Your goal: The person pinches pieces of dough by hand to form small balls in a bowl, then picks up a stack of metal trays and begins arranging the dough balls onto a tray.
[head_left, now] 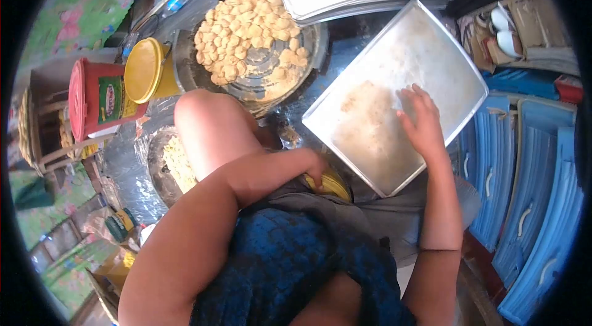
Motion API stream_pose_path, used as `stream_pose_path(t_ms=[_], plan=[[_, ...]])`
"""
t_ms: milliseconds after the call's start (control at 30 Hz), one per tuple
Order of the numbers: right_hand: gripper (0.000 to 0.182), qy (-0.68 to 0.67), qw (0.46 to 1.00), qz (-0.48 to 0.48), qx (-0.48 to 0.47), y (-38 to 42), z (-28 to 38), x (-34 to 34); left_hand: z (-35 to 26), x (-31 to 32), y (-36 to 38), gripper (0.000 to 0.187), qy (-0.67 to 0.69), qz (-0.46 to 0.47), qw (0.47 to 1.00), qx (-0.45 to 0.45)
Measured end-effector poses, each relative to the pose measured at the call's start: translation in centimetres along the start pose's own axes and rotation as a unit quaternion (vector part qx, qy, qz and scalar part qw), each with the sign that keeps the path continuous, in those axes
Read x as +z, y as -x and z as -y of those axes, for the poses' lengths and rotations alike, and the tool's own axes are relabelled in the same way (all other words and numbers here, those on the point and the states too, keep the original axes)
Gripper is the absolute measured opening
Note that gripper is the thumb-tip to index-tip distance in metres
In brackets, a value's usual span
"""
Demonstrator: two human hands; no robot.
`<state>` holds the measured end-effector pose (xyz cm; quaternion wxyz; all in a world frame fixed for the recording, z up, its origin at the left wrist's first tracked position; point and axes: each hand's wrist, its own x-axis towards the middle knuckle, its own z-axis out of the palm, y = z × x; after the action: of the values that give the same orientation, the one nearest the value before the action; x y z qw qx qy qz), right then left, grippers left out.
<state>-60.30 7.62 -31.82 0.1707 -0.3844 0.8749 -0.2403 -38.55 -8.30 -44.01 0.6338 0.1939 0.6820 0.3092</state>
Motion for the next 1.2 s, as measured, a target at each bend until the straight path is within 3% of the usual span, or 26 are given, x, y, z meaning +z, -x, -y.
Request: stream_pose_path(t_ms=[67,133,200,233,267,300,367,400,433,467,533,600,633,700,733,800,933,1000,1067,1133,1200], plan=[[0.043,0.003,1.0,0.0,-0.024,0.4,2.1,0.4,-1.3,-0.7,3.2,0.06,-0.074,-0.035,0.996,-0.033],[0.042,0.016,0.999,-0.015,-0.042,0.8,3.3,1.3,-5.6,-3.3,11.8,0.057,-0.027,-0.16,0.98,-0.114],[0.047,0.025,0.999,0.002,-0.035,1.1,3.7,2.8,-3.7,-3.5,18.5,0.053,0.083,-0.318,0.942,0.065],[0.052,0.075,0.997,-0.016,-0.031,1.1,3.7,3.8,-3.5,-3.8,22.9,0.051,0.138,-0.387,0.906,0.104],[0.056,0.125,0.991,-0.035,-0.023,0.8,3.7,5.0,-2.6,-4.2,26.8,0.05,0.219,-0.403,0.884,0.087],[0.056,0.128,0.991,-0.036,-0.022,0.4,3.7,6.2,0.6,-4.1,28.8,0.049,0.206,-0.499,0.833,0.119],[0.066,0.187,0.982,-0.018,0.025,-0.4,3.4,8.4,5.8,-5.3,33.3,0.047,0.323,-0.566,0.758,0.036],[0.066,0.196,0.98,-0.014,0.026,-0.8,3.5,9.2,10.2,-5.9,34.2,0.047,0.288,-0.612,0.736,-0.024],[0.068,0.194,0.981,-0.026,0.018,-1.6,4.0,10.0,14.7,-6.3,34.7,0.052,0.233,-0.639,0.728,-0.092],[0.07,0.191,0.981,-0.043,0.007,-3.0,4.8,10.6,17.8,-7.1,35.5,0.057,0.212,-0.594,0.753,-0.188],[0.069,0.18,0.982,-0.013,-0.051,-5.8,8.0,10.8,24.4,-8.5,34.5,0.058,0.203,-0.562,0.767,-0.232],[0.069,0.21,0.971,0.03,-0.106,-8.3,10.4,11.1,28.8,-10.3,33.0,0.055,0.074,-0.499,0.812,-0.295],[0.069,0.226,0.968,0.054,-0.093,-9.2,11.5,11.0,30.0,-11.8,32.6,0.055,0.08,-0.504,0.809,-0.293],[0.072,0.24,0.964,0.091,-0.062,-9.8,12.0,10.4,31.6,-15.4,30.3,0.053,-0.045,-0.336,0.873,-0.351],[0.072,0.247,0.962,0.098,-0.069,-9.5,11.2,10.4,32.8,-17.3,28.9,0.053,-0.072,-0.33,0.868,-0.363],[0.073,0.266,0.962,0.05,0.028,-8.9,8.6,10.5,33.0,-20.4,26.8,0.051,-0.088,-0.428,0.832,-0.341],[0.073,0.26,0.965,0.013,0.024,-7.6,3.7,11.3,33.7,-27.0,19.8,0.058,-0.068,-0.536,0.793,-0.28],[0.073,0.242,0.97,0.01,0.019,-7.4,3.9,11.3,33.5,-29.5,16.0,0.064,-0.031,-0.523,0.807,-0.272],[0.073,0.241,0.97,0.008,0.015,-7.4,3.4,11.4,33.3,-31.1,13.1,0.072,-0.071,-0.58,0.762,-0.28],[0.073,0.229,0.973,0.006,0.013,-7.4,3.5,11.3,33.7,-31.5,10.3,0.082,-0.043,-0.574,0.757,-0.309],[0.073,0.226,0.974,0.01,0.017,-7.4,3.4,11.3,32.8,-29.7,8.5,0.085,-0.032,-0.648,0.661,-0.378]])
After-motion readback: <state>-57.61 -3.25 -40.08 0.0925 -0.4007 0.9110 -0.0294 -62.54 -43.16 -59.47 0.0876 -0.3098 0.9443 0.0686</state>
